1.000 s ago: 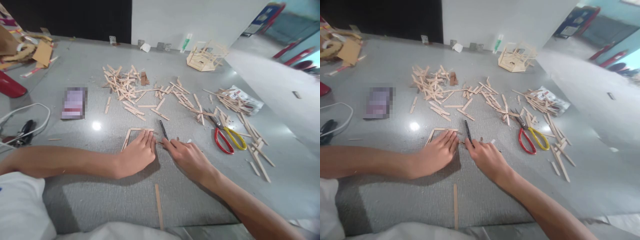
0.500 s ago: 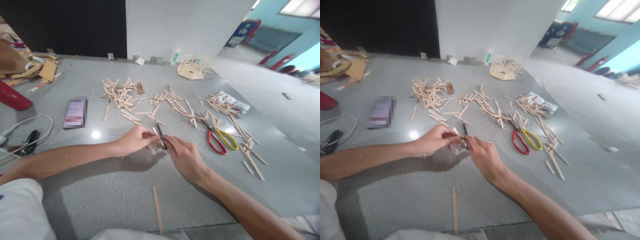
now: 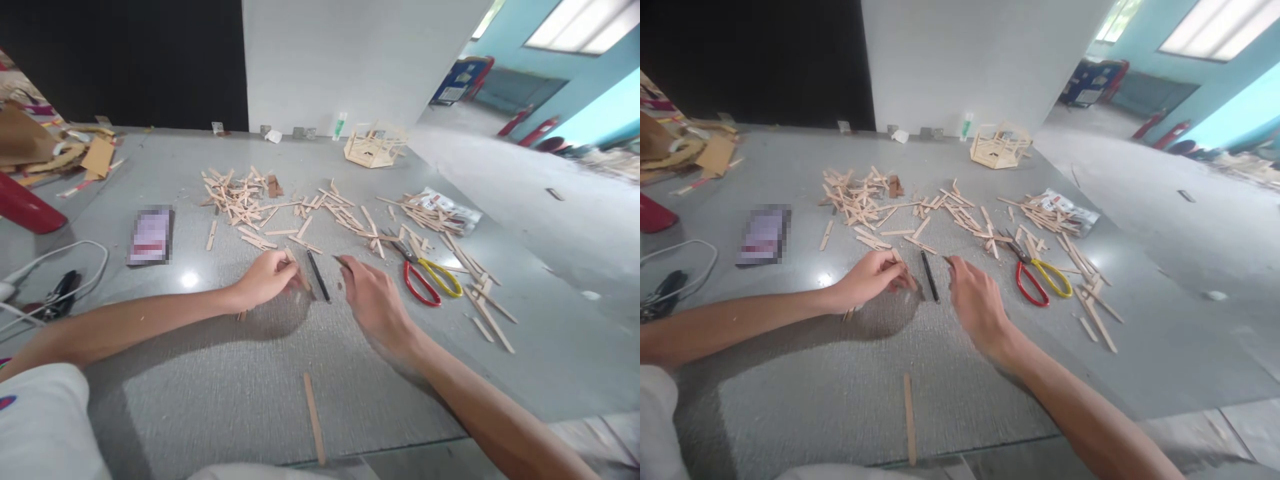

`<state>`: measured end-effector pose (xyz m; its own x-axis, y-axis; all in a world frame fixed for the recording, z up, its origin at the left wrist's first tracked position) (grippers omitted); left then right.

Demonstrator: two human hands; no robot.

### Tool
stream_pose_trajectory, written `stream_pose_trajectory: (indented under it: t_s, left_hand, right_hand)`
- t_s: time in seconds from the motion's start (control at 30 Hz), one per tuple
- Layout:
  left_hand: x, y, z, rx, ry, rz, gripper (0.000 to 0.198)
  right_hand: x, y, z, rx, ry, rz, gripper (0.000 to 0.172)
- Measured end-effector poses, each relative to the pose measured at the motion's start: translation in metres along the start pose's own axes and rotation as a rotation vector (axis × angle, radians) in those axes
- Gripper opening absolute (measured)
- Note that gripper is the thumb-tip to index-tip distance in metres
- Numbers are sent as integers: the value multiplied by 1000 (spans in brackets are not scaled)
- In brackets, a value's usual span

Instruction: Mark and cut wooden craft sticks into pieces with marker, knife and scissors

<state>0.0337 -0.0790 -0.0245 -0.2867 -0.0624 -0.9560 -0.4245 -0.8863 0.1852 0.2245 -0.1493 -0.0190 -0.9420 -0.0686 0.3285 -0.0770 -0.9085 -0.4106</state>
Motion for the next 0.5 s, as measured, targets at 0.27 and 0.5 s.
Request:
stream_pose_trajectory:
  t_s: [0.27,0.5]
  left_hand:
    - [-23,9,8,38,78,-67,9]
    - [-65,28,18,13,-73,-269,17]
  right_hand:
    - [-66,-35,26,105,556,-161,41]
    - [-150,-47,27,408,614,-439,24]
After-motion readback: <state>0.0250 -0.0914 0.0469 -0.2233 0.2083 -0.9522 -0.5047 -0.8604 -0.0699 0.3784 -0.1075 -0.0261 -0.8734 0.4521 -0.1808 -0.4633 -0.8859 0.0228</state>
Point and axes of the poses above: each hand's wrist, its own y-axis away from the middle knuckle, its own z-axis out of the back of the hand, x = y × z, the point moved 4 cm from there along -y, towards the middle knuckle, and after that the axes turned 13 degrees about -x, right-handed, at the moved point
